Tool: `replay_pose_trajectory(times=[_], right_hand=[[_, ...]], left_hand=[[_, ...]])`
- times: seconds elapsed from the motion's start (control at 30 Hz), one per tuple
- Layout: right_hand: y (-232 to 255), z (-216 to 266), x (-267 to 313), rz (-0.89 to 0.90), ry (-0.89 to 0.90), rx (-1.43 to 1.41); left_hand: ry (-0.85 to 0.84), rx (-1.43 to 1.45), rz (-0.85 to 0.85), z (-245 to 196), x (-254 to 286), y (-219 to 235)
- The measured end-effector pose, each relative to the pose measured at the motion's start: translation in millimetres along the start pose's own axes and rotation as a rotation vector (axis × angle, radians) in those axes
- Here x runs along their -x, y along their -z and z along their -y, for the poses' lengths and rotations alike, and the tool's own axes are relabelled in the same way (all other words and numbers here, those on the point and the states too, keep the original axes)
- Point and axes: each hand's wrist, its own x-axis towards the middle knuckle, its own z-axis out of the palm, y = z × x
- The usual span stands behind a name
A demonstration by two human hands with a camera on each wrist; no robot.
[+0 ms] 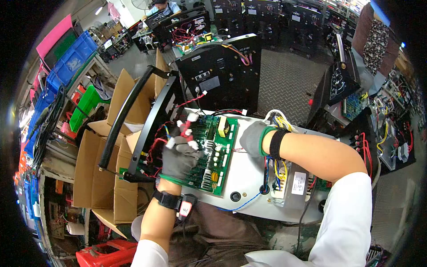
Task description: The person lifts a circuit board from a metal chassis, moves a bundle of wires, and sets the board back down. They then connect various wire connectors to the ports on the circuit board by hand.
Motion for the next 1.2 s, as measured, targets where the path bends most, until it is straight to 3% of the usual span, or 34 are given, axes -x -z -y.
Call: replay_pose_trajectory(times=[0.07,0.13,0.17,0.2,0.3,0.4,0.43,0.57,0.8,0.87,0.93,0.97,1.07,1.2], right_hand=[[-4.4,-0.8,-1.5,-0.009,0.005,-0.003],[-4.3,-1.7,-1.9,-0.028,0.009,-0.004],[-3.6,-0.8,-0.7,-0.023,0.009,-0.009],[-2.3,-1.2,0.5,-0.018,0.008,-0.012],[0.2,-0.9,2.7,-0.003,-0.003,-0.015],[0.0,-1.1,3.6,-0.012,0.011,-0.016],[-1.2,-1.4,1.8,-0.014,0.015,-0.013],[-13.5,-4.8,-4.0,-0.111,0.046,-0.002],[-9.7,-4.3,-1.8,-0.054,0.034,0.018],[-6.2,-4.5,-0.9,-0.032,0.034,0.015],[-8.6,-6.9,-0.8,-0.066,0.038,-0.031],[-9.7,-9.4,-0.9,-0.079,0.027,-0.041],[-19.7,-29.7,-4.7,-0.185,0.097,-0.149],[26.0,-39.9,28.6,-0.374,0.058,-0.430]], left_hand=[[-0.238,-0.422,-0.335,8.3,5.7,-22.9],[0.062,0.049,-0.339,4.2,10.2,-34.2],[0.032,0.028,-0.352,17.5,18.6,-48.9],[-0.043,-0.193,-0.682,25.5,23.4,-68.8],[-0.050,-0.341,-0.602,22.9,52.3,-56.3],[-0.069,-0.318,-0.539,8.5,83.7,-46.3],[-0.052,-0.267,-0.440,3.5,90.5,-43.0],[-0.156,-0.473,-0.553,-0.8,111.2,-44.9],[-0.287,-0.392,-0.687,18.6,117.0,-74.5],[-0.260,-0.375,-0.766,11.8,126.3,-74.1],[-0.130,-0.156,-0.449,-2.1,140.0,-49.5],[-0.128,-0.129,-0.398,-3.1,142.8,-42.2],[-0.132,-0.142,-0.366,-2.5,145.1,-26.5],[-0.151,-0.237,-0.348,-2.6,138.5,-26.2]])
